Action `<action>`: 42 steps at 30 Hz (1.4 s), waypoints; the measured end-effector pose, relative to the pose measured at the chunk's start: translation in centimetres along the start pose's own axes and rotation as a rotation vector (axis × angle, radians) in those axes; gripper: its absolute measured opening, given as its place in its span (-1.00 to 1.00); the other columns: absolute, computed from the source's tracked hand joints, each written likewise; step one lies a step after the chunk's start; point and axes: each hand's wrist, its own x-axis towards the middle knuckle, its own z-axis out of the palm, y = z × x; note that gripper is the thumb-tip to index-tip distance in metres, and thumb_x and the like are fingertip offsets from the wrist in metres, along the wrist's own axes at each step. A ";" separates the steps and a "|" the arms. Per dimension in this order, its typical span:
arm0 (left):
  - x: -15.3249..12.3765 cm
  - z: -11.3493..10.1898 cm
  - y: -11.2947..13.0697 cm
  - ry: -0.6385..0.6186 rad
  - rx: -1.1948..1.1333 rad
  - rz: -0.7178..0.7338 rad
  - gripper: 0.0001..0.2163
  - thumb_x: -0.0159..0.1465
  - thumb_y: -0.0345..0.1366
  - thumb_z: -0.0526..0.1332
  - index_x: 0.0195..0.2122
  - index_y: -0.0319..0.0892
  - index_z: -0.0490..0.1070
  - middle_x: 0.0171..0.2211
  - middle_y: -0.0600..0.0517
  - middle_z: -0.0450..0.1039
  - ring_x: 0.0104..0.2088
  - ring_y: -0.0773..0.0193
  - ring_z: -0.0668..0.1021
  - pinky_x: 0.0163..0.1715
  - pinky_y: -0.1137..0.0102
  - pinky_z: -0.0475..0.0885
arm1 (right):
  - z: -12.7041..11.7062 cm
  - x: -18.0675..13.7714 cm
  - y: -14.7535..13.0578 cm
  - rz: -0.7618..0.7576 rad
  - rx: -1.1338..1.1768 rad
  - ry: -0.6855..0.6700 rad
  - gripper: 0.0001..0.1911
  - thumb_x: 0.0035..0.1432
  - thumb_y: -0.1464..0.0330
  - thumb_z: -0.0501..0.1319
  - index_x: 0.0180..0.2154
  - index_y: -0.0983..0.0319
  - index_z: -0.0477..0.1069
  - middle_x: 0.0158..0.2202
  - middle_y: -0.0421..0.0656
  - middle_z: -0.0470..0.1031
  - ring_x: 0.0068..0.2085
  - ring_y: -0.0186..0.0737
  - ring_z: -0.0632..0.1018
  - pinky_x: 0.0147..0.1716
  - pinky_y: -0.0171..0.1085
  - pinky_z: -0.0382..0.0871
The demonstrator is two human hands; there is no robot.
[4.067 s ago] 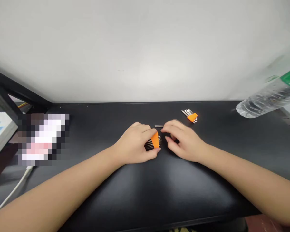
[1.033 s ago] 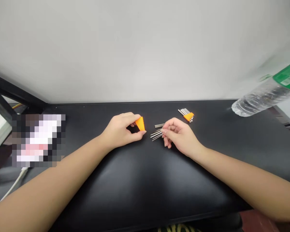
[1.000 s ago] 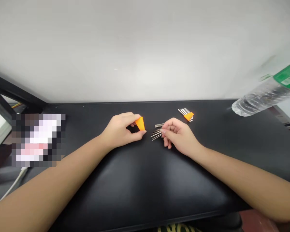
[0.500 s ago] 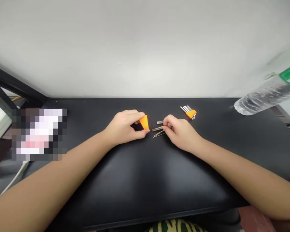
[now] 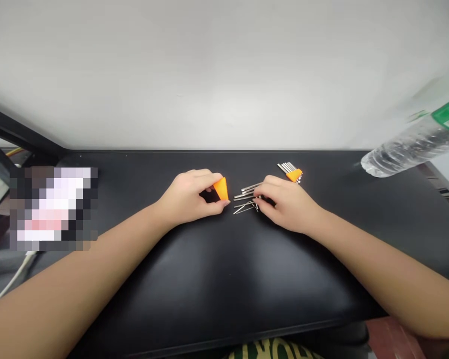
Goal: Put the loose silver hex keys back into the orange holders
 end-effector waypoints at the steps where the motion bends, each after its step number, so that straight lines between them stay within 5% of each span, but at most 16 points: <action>1: 0.0 0.0 0.0 0.000 0.000 0.000 -0.84 0.22 -0.18 0.37 -0.22 -0.08 0.51 -0.39 0.11 0.47 -0.42 0.36 0.48 -0.37 0.43 0.40 | 0.0 -0.1 -0.1 -0.027 0.001 -0.024 -0.87 0.36 0.40 0.17 -0.20 0.21 0.51 -0.27 -0.13 0.46 -0.33 -0.26 0.48 -0.33 -0.28 0.31; 23: 0.0 0.1 0.1 -0.027 0.026 -0.026 -0.79 0.22 -0.14 0.36 -0.16 -0.07 0.51 -0.38 0.11 0.48 -0.40 0.34 0.49 -0.36 0.43 0.39 | 0.3 0.3 0.2 -0.094 -0.081 -0.032 -0.74 0.43 0.39 0.10 -0.21 0.22 0.57 -0.24 -0.11 0.44 -0.37 -0.29 0.44 -0.32 -0.28 0.33; 27: 0.0 0.2 0.1 -0.015 0.040 -0.015 -0.79 0.22 -0.16 0.35 -0.14 -0.06 0.52 -0.39 0.11 0.49 -0.40 0.33 0.51 -0.35 0.42 0.40 | -0.4 0.6 2.1 0.001 -0.113 0.094 -0.75 0.41 0.42 0.11 -0.10 0.22 0.58 -0.14 -0.05 0.50 -0.23 -0.19 0.52 -0.20 -0.21 0.40; 32: -0.3 0.4 -0.2 0.006 0.112 0.030 -0.70 0.22 -0.18 0.31 -0.02 -0.03 0.49 -0.27 0.07 0.60 -0.31 0.24 0.60 -0.15 0.32 0.47 | -0.5 1.0 4.2 0.095 -0.077 0.045 -0.80 0.34 0.42 0.18 -0.12 0.18 0.59 -0.04 -0.05 0.51 -0.21 -0.16 0.53 -0.15 -0.15 0.43; 38: -0.3 0.4 -0.1 0.020 0.111 -0.008 -0.64 0.22 -0.20 0.30 0.06 -0.04 0.45 -0.20 0.07 0.64 -0.24 0.20 0.65 -0.06 0.29 0.50 | -1.1 1.3 3.2 0.258 -0.223 -0.044 -0.89 0.15 0.51 0.22 -0.40 0.23 0.45 -0.27 -0.07 0.50 -0.37 -0.20 0.44 -0.32 -0.19 0.30; 42: -0.1 0.3 0.1 0.020 0.085 -0.051 -0.60 0.21 -0.18 0.31 0.09 -0.07 0.45 -0.18 0.06 0.64 -0.24 0.20 0.65 -0.06 0.28 0.51 | -1.4 1.4 3.4 0.288 -0.199 -0.045 -0.91 0.10 0.50 0.24 -0.40 0.21 0.39 -0.34 -0.12 0.48 -0.42 -0.23 0.39 -0.37 -0.21 0.23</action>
